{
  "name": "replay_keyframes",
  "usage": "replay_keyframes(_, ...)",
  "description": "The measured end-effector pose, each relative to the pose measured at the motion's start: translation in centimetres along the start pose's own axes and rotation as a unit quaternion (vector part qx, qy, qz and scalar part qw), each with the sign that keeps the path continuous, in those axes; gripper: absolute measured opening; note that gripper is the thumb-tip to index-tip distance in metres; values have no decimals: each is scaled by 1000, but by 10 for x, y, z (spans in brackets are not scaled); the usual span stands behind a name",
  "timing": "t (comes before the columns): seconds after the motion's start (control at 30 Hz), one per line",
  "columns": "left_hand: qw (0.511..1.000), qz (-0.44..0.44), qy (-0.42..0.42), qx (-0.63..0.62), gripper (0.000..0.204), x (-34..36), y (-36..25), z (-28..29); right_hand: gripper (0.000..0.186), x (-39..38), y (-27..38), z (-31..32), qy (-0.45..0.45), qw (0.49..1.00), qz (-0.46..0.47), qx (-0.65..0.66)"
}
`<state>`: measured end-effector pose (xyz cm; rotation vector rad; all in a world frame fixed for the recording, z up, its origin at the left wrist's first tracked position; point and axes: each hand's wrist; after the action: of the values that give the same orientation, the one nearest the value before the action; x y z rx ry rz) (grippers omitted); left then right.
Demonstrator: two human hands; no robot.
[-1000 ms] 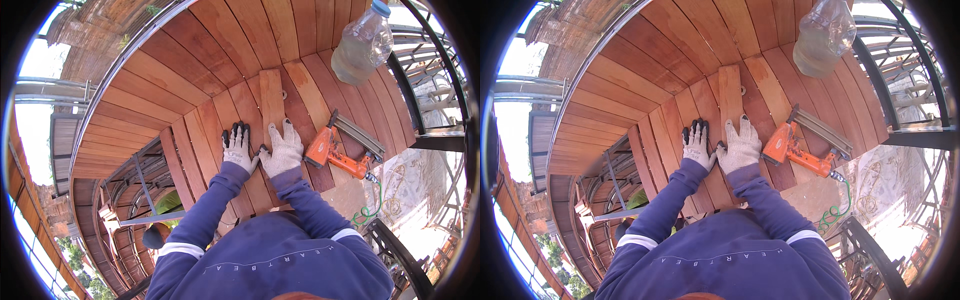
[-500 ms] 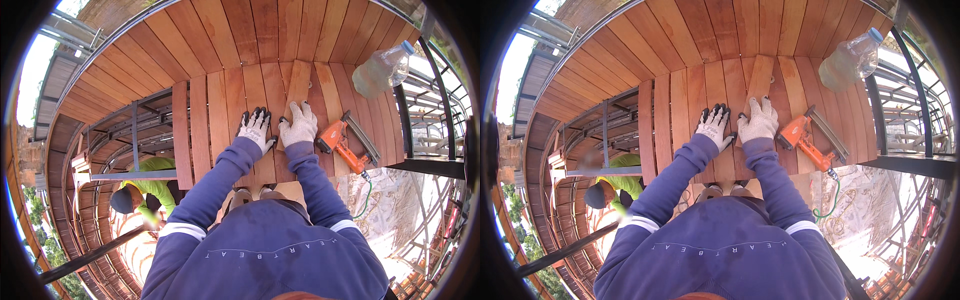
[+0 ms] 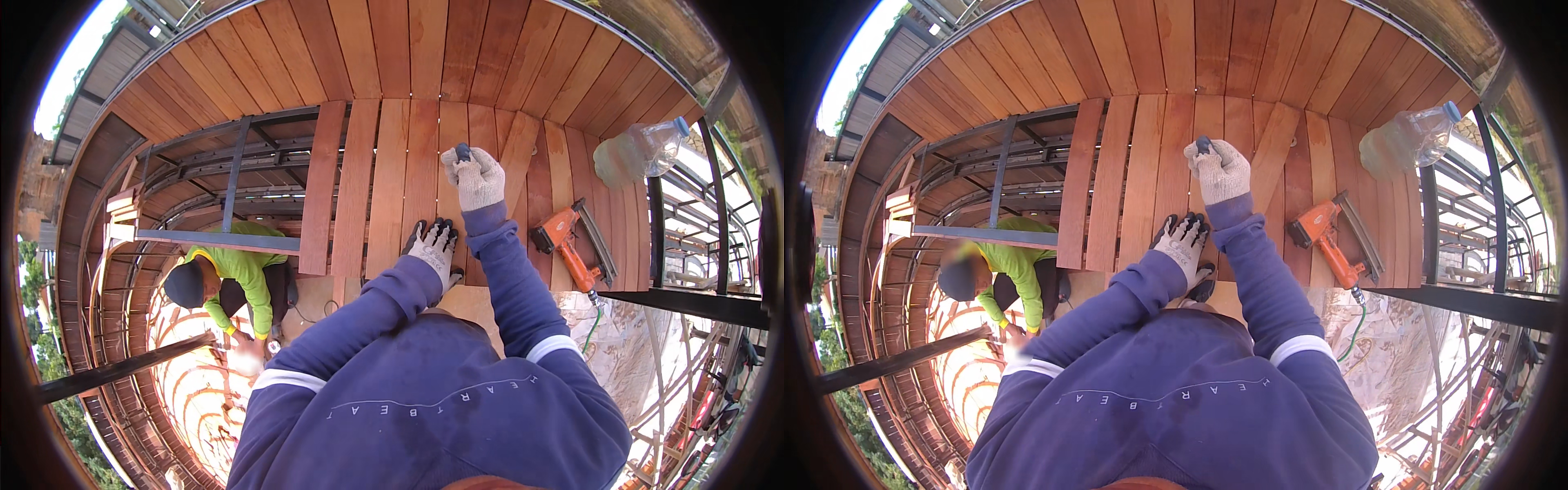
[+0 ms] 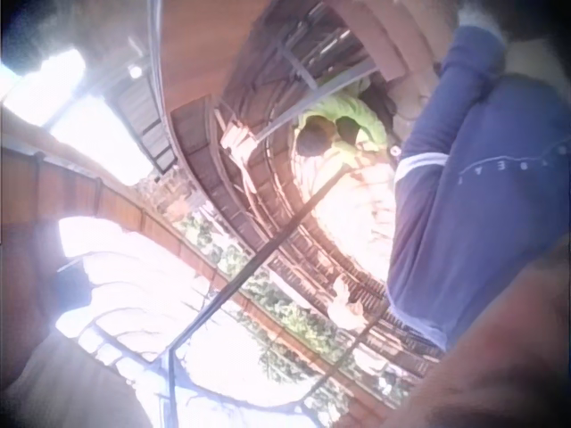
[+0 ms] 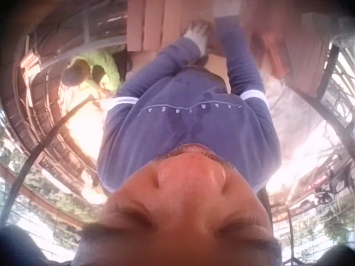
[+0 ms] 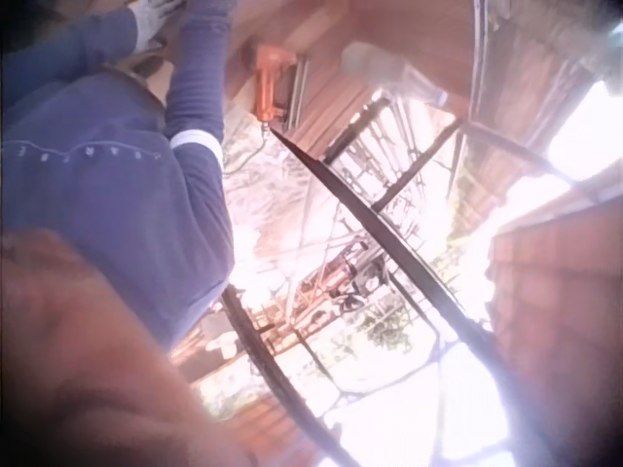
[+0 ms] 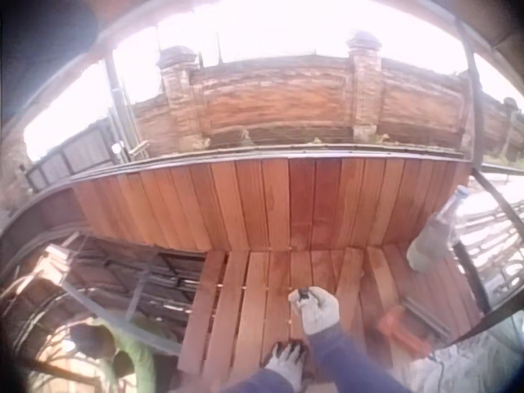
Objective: The person is positioning wooden planks onto a metal frame and securing them using a nail gun, adjusting the alignment of each plank by hand.
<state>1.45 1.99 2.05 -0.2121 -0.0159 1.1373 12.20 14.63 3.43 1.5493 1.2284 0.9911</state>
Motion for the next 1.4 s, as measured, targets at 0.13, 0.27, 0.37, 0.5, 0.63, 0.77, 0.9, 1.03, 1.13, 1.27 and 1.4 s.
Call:
replay_keyframes(0.13, 1000, 6, 28, -3, 78, 1, -2, 0, 18, 25, -28, -30, -12, 994, -102, 47)
replay_keyframes(0.27, 1000, 3, 15, -14, 76, -1, 3, -7, 18, 38, -76, -20, -20, 991, -133, 2)
replay_keyframes(0.37, 1000, 3, 2, -31, 75, -2, 4, -10, 18, 40, -81, -18, 0, 993, -122, 6)
replay_keyframes(0.5, 999, 3, -14, -36, 75, -1, 5, -9, 19, 41, -67, -22, 47, 991, -120, -24)
replay_keyframes(0.63, 991, 3, -63, -121, 73, -4, 28, -7, 21, 24, -22, -21, 36, 988, -125, -88)
replay_keyframes(0.77, 967, 70, -190, -152, 69, -2, 72, 5, 33, -29, 25, 54, 14, 986, 66, -156)
replay_keyframes(0.9, 950, 121, -283, -47, 66, 15, 133, -10, 44, -70, 62, 124, -117, 922, 182, -321)
replay_keyframes(1.03, 967, 136, -213, 11, 67, 45, 164, -16, 56, -83, 96, 166, -173, 801, 212, -533)
replay_keyframes(1.13, 972, 118, -193, 60, 68, 48, 164, -18, 58, -92, 99, 200, -113, 694, 185, -687)
replay_keyframes(1.27, 965, 119, -229, 44, 69, 51, 172, -32, 69, -101, 83, 221, -69, 640, 162, -748)
replay_keyframes(1.4, 967, 116, -219, 54, 67, 47, 167, -23, 76, -95, 72, 224, -50, 623, 166, -763)
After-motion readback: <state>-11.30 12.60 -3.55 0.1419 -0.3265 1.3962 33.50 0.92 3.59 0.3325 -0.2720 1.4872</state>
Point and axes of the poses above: each hand's wrist, its own x-axis towards the middle knuckle, its own z-axis out of the back of the hand, y = z × x, and after that the axes turned 14 degrees about -y, right-handed
